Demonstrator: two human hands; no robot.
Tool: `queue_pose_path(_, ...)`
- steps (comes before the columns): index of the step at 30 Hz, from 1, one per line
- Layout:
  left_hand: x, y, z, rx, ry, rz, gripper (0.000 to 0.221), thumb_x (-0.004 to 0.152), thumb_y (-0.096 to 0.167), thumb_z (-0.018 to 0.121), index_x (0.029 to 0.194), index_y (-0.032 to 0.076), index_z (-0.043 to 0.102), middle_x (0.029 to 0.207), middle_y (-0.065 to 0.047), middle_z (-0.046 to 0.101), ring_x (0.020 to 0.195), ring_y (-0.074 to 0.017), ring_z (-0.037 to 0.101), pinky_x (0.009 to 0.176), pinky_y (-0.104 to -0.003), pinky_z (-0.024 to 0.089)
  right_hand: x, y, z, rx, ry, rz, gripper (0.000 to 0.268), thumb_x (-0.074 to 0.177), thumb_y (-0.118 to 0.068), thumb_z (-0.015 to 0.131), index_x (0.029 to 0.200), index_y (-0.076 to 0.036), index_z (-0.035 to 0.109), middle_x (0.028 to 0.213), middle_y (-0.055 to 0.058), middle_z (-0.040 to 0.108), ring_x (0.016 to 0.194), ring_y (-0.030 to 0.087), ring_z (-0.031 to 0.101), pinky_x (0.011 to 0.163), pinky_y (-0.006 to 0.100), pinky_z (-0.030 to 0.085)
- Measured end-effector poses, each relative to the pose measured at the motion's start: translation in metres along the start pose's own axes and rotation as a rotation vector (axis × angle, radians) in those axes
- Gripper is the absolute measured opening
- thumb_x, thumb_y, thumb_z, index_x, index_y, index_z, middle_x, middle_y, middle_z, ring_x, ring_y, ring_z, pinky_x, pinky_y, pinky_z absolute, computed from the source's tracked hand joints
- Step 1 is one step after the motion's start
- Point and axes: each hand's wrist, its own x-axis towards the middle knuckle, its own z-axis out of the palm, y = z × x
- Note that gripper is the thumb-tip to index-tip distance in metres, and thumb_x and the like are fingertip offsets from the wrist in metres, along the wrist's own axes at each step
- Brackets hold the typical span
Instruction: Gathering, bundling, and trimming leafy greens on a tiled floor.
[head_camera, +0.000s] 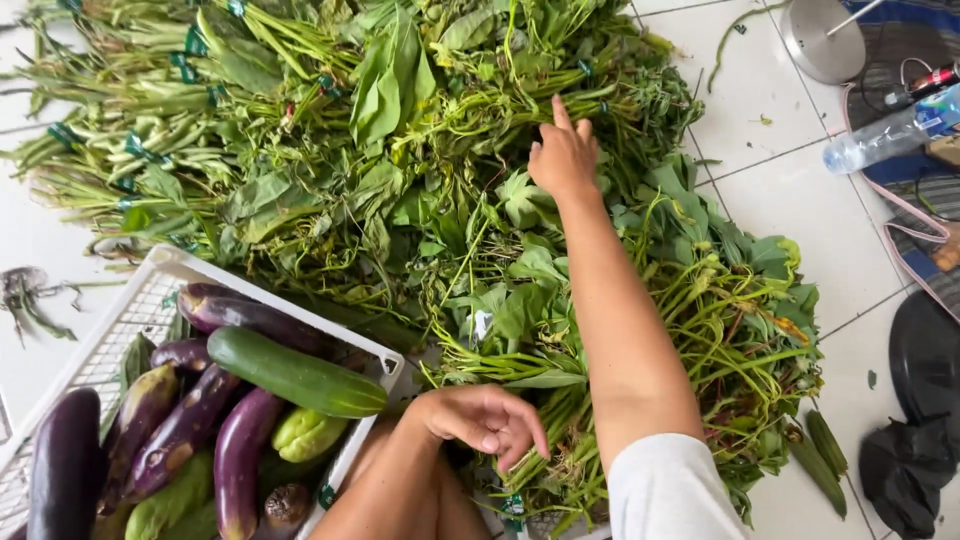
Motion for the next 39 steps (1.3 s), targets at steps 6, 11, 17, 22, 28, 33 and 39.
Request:
queue_pose_path(6,0.001,0.003,-0.003,0.030,0.039,0.015,0.053,0.091,0.028,0.067,0.132,-0.006,0.062,0.084,-0.007,0.069,0.063,-0.0079,0.052,0.056,-0.019,0.031,-0.041,0.008,-0.054,0.239,0.130,0.000,0.039,0.097,-0.021,0.064,0.127,0.004,0.067,0.159,0.016,0.041,0.136,0.040,0.047,0.108,0.048,0.045)
queue_pose_path(11,0.009,-0.011,-0.027,0.123,-0.063,0.143,0.050,0.099,0.031,0.062,0.137,-0.002,0.061,0.080,-0.004,0.065,0.059,-0.0071,0.053,0.053,-0.020,0.039,-0.111,-0.009,-0.181,0.299,0.126,0.116,0.044,0.101,-0.025,0.058,0.142,-0.007,0.057,0.162,0.017,0.032,0.147,0.037,0.031,0.117,0.055,0.030)
queue_pose_path(17,0.014,-0.001,-0.005,0.097,0.108,0.204,0.052,0.095,0.030,0.066,0.130,-0.008,0.062,0.074,-0.006,0.061,0.056,-0.0097,0.050,0.051,-0.021,0.033,-0.204,0.014,-0.299,0.342,0.563,-0.169,0.031,0.093,-0.018,0.072,0.118,0.001,0.073,0.104,0.007,0.066,0.081,0.021,0.059,0.071,0.033,0.052)
queue_pose_path(22,0.029,-0.023,0.016,0.323,0.482,0.272,0.038,0.098,0.028,0.064,0.125,0.002,0.068,0.074,-0.004,0.063,0.059,-0.0102,0.053,0.053,-0.022,0.034,-0.330,0.006,-0.366,0.351,0.702,-0.314,0.024,0.100,-0.020,0.074,0.107,0.003,0.076,0.096,0.009,0.066,0.081,0.020,0.055,0.072,0.032,0.048)
queue_pose_path(28,0.060,-0.013,0.191,0.796,0.718,0.327,0.059,0.110,0.043,0.048,0.152,0.002,0.044,0.137,-0.025,0.057,0.127,-0.0365,0.056,0.109,-0.050,0.041,-0.477,-0.034,-0.346,0.791,0.221,-0.195,0.042,0.104,-0.040,0.063,0.127,-0.006,0.069,0.103,0.016,0.069,0.073,0.017,0.060,0.070,0.031,0.057)
queue_pose_path(33,0.039,-0.063,0.251,0.596,0.771,0.176,0.040,0.108,0.030,0.057,0.096,-0.006,0.070,0.060,-0.015,0.062,0.046,-0.0225,0.061,0.044,-0.034,0.053,-0.573,-0.015,-0.250,1.350,0.112,-0.350,0.060,0.103,-0.039,0.062,0.141,0.007,0.054,0.142,0.034,0.055,0.136,0.049,0.046,0.112,0.067,0.035)
queue_pose_path(39,-0.053,-0.036,0.344,0.414,0.805,0.517,0.030,0.081,-0.005,0.061,0.111,-0.007,0.062,0.086,-0.017,0.056,0.076,-0.0294,0.063,0.065,-0.042,0.057,-0.612,0.090,0.057,1.365,0.038,0.924,0.037,0.101,-0.031,0.067,0.127,-0.004,0.068,0.114,0.014,0.072,0.093,0.021,0.072,0.075,0.031,0.061)
